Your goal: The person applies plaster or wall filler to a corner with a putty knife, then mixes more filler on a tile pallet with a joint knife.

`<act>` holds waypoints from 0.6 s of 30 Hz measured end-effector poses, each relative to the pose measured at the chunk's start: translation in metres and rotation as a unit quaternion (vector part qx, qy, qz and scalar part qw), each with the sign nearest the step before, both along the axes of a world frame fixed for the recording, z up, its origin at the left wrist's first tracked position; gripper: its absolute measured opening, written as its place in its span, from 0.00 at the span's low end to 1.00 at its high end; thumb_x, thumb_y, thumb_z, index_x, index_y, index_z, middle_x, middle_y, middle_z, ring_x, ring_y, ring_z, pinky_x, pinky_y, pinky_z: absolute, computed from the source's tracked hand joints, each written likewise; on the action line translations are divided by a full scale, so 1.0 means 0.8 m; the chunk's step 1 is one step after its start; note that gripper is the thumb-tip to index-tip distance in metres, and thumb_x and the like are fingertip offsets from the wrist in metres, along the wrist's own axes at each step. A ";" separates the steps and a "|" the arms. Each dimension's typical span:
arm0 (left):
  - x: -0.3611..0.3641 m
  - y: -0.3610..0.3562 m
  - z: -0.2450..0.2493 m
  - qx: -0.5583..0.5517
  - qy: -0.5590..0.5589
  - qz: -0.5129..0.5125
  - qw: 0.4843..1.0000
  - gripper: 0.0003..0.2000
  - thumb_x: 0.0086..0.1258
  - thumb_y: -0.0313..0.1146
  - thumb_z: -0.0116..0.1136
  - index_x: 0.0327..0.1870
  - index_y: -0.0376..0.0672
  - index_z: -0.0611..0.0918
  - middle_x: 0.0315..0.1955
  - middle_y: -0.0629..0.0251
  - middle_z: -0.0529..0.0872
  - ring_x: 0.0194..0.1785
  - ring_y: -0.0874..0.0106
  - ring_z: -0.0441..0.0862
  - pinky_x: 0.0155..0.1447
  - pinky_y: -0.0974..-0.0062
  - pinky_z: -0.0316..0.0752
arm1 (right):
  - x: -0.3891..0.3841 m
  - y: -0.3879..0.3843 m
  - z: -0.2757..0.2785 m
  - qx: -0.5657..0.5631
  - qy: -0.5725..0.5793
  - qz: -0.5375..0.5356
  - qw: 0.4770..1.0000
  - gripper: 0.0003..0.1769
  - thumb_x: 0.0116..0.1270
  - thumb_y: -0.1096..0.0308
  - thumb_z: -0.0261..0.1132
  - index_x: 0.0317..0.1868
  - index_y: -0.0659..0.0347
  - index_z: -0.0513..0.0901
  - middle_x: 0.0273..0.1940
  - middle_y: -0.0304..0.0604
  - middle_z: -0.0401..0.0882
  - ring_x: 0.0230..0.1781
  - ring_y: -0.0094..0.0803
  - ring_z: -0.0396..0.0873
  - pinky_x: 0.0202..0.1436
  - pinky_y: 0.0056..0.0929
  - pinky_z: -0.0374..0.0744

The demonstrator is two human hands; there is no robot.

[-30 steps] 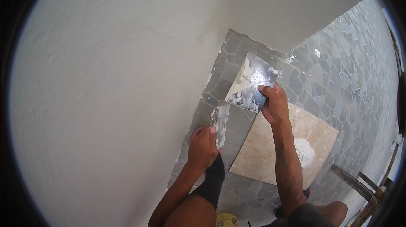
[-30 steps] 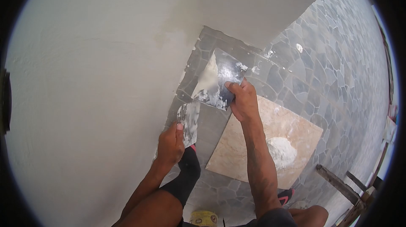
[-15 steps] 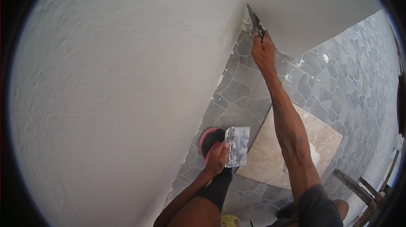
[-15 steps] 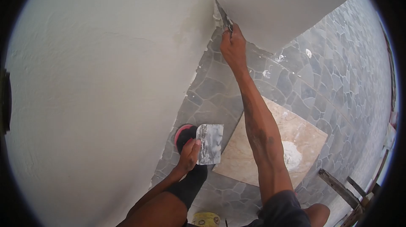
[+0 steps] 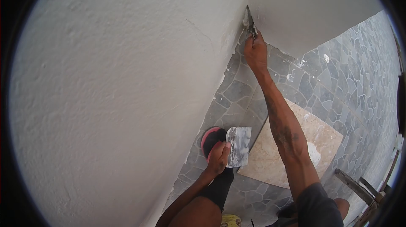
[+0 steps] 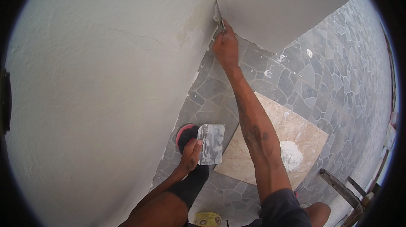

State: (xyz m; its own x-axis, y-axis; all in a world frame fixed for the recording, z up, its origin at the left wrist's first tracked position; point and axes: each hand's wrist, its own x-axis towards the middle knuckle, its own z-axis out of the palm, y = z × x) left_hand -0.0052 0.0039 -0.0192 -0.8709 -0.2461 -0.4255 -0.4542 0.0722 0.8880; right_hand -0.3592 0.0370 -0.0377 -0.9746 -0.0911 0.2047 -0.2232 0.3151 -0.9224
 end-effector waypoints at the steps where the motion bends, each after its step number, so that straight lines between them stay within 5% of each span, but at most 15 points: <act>1: 0.000 0.000 0.000 -0.006 0.004 -0.005 1.000 0.17 0.82 0.39 0.43 0.35 0.35 0.74 0.25 0.60 0.72 0.32 0.70 0.69 0.41 0.69 0.67 | 0.002 -0.001 0.002 0.002 0.005 0.011 1.000 0.26 0.70 0.75 0.50 0.68 0.67 0.71 0.50 0.59 0.82 0.49 0.47 0.83 0.55 0.36 0.78; 9: 0.001 0.000 -0.003 -0.020 0.013 -0.013 1.000 0.16 0.82 0.39 0.44 0.34 0.36 0.73 0.23 0.62 0.70 0.30 0.71 0.68 0.39 0.70 0.67 | 0.002 -0.009 0.011 0.020 0.014 0.046 0.999 0.30 0.67 0.78 0.49 0.71 0.71 0.66 0.64 0.64 0.73 0.64 0.55 0.75 0.67 0.41 0.74; 18: -0.002 0.001 -0.002 0.002 0.016 -0.014 1.000 0.16 0.83 0.38 0.43 0.34 0.37 0.72 0.23 0.61 0.69 0.29 0.73 0.67 0.37 0.70 0.66 | 0.020 -0.020 0.016 0.026 -0.002 0.051 0.998 0.33 0.65 0.79 0.50 0.73 0.74 0.61 0.64 0.68 0.73 0.62 0.56 0.76 0.66 0.41 0.75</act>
State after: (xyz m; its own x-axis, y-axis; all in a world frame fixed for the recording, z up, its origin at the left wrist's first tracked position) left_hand -0.0066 0.0046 -0.0207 -0.8907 -0.2200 -0.3979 -0.4230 0.0800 0.9026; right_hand -0.3434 0.0213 -0.0246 -0.9603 -0.2008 0.1934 -0.2532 0.3375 -0.9066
